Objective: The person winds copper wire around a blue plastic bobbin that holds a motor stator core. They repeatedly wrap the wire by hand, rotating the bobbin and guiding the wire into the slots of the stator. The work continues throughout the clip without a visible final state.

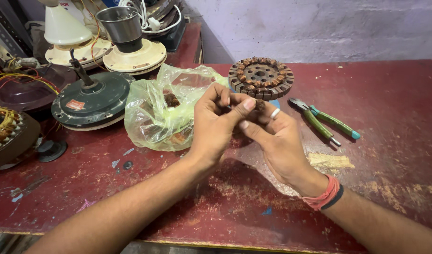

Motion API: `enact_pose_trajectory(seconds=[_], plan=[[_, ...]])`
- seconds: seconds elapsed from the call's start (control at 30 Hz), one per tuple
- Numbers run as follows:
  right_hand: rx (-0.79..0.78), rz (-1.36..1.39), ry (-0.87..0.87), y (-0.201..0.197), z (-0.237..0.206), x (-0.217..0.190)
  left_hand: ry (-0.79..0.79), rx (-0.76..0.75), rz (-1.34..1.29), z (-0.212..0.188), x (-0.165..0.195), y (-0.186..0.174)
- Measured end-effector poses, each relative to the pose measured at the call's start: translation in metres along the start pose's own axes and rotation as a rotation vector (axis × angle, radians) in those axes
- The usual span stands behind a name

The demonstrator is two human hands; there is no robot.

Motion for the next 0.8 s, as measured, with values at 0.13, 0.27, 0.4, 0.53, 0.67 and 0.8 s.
enact_pose_trajectory(seconds=[0.13, 0.27, 0.4, 0.53, 0.67, 0.8], plan=[[0.025, 0.027, 0.010, -0.001, 0.000, 0.002, 0.009, -0.030, 0.042, -0.004, 0.003, 0.003], [0.038, 0.017, -0.019, -0.003, 0.000, 0.003, 0.049, -0.039, 0.109, -0.007, 0.007, 0.006], [0.064, -0.005, 0.017, -0.010, -0.002, 0.006, -0.039, -0.020, 0.118, -0.010, 0.004, 0.006], [0.047, -0.240, -0.052, -0.011, -0.001, 0.004, 0.113, 0.061, 0.235, 0.000, 0.011, -0.003], [0.035, -0.676, -0.202, -0.011, -0.004, -0.013, 0.144, 0.086, 0.473, 0.013, 0.018, -0.016], [-0.097, -1.009, -0.583, -0.008, -0.002, -0.044, 0.283, -0.077, 0.935, 0.013, 0.026, -0.013]])
Point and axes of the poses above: each hand's wrist, its own z-axis towards the middle knuckle, its own y-axis out of the palm, x = y × z, the point moved 5 cm from there along z, towards the middle knuckle, and after that the axes turned 11 degrees about z, right-handed, at the moved point
